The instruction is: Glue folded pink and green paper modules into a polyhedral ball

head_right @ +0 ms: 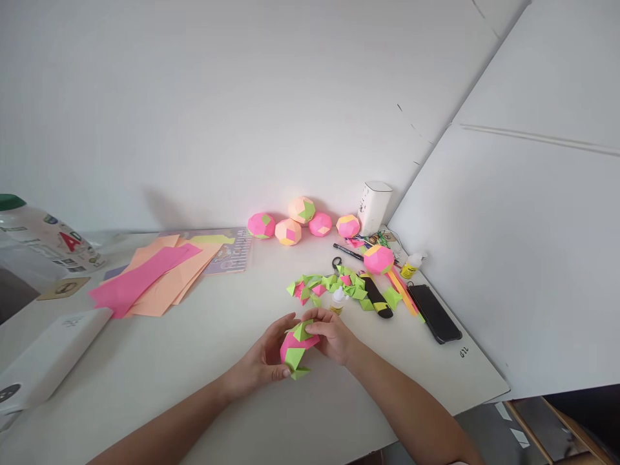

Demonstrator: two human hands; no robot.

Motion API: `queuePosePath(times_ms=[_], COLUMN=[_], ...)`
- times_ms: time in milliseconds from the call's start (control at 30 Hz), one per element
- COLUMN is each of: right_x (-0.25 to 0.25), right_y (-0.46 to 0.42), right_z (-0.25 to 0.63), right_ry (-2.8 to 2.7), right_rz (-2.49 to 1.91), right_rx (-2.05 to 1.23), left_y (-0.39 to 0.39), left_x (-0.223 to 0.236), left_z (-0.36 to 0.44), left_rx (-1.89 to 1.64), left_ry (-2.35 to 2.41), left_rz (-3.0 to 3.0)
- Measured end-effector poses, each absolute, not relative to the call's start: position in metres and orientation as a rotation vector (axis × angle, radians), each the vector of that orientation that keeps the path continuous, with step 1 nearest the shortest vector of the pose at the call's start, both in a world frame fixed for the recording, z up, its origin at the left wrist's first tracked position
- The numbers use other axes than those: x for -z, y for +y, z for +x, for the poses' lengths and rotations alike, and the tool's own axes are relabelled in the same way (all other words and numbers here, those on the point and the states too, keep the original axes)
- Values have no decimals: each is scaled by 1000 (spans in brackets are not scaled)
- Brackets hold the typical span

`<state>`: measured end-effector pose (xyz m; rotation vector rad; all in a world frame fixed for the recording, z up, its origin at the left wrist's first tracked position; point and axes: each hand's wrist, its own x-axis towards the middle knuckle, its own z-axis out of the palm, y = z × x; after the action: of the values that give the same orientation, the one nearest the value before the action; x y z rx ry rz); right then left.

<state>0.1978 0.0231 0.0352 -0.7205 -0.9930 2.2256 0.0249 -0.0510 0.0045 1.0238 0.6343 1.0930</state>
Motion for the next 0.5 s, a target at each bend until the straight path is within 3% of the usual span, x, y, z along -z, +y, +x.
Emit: queuePosePath(times_ms=[500], right_x=[-37], right_y=[29], right_z=[200], right_ry=[-898], right_rz=[-714], right_rx=[-2192], left_y=[-45], left_x=[-14], left_z=[15], left_rx=[-1062], left_ry=[564], left_rz=[492])
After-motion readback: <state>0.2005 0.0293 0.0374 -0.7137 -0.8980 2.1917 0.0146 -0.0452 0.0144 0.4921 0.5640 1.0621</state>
